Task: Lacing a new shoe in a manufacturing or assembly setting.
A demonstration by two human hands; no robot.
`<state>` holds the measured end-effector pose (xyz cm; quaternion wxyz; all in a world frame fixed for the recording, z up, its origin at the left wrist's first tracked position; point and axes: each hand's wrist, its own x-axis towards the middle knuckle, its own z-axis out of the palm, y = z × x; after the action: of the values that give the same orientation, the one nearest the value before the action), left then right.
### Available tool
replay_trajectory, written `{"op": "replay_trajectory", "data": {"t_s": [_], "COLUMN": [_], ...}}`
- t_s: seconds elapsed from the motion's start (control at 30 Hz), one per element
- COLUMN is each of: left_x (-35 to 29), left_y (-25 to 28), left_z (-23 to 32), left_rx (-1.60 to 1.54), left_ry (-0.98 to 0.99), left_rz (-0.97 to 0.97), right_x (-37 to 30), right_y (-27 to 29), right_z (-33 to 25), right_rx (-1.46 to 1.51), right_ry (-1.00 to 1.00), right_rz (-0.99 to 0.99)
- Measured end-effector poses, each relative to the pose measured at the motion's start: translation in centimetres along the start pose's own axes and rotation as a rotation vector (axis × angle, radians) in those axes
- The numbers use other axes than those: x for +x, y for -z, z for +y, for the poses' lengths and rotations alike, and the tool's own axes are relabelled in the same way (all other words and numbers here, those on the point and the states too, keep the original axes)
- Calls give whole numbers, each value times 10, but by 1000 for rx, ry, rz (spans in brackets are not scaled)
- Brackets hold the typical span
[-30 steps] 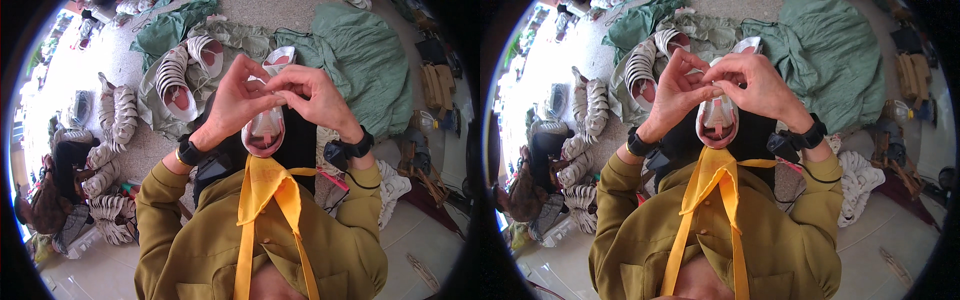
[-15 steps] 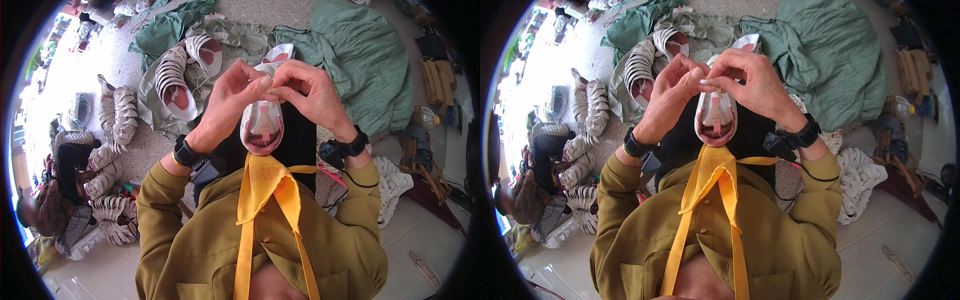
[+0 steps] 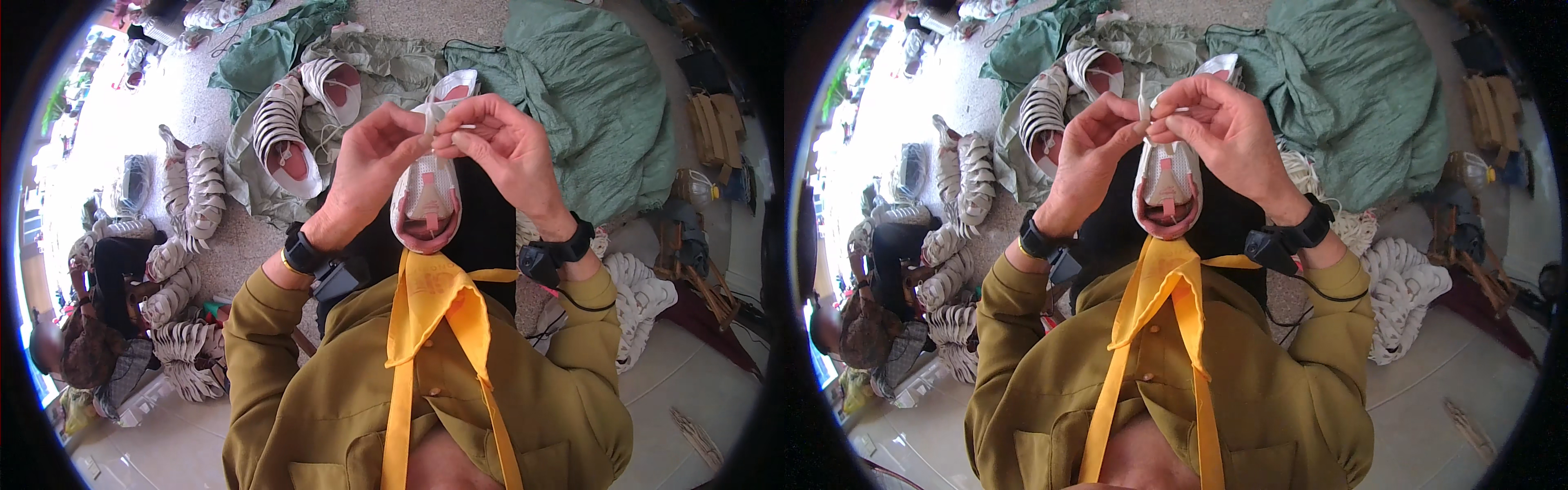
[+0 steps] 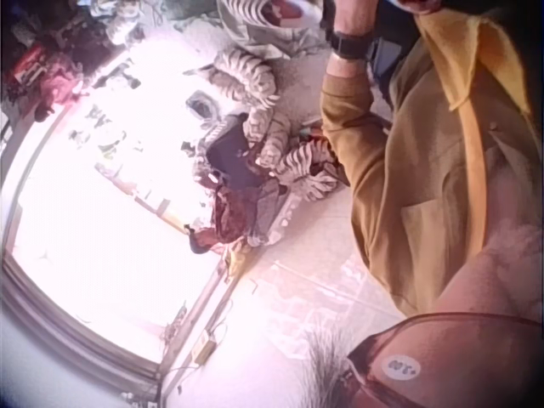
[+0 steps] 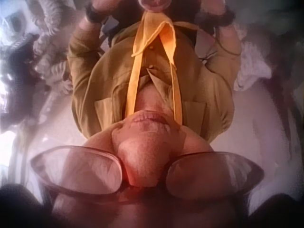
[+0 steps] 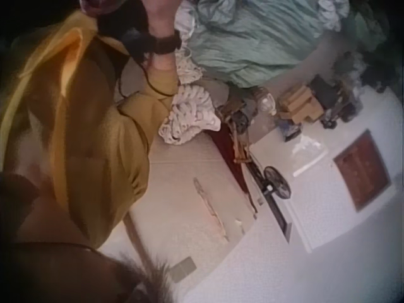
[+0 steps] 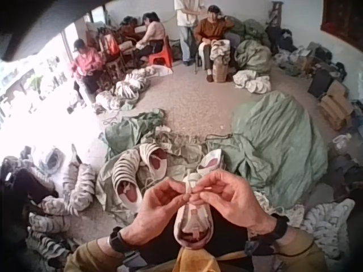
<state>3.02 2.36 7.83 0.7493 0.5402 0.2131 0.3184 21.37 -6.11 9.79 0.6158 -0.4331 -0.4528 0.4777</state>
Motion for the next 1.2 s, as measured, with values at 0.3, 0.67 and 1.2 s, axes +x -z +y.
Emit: {"op": "replay_trajectory", "data": {"t_s": [0.3, 0.67, 1.2], "left_x": [1, 4, 15], "left_y": [-9, -10, 19], "left_z": [-4, -1, -29], "left_rx": [49, -26, 549], "left_ry": [-22, 9, -43], "left_rz": [-11, -35, -22], "right_x": [9, 10, 17], "right_y": [4, -1, 11], "right_z": [-4, -2, 3], "right_rx": [-116, -102, -270], "right_ry": [-60, -30, -31], "right_rz": [109, 167, 62]}}
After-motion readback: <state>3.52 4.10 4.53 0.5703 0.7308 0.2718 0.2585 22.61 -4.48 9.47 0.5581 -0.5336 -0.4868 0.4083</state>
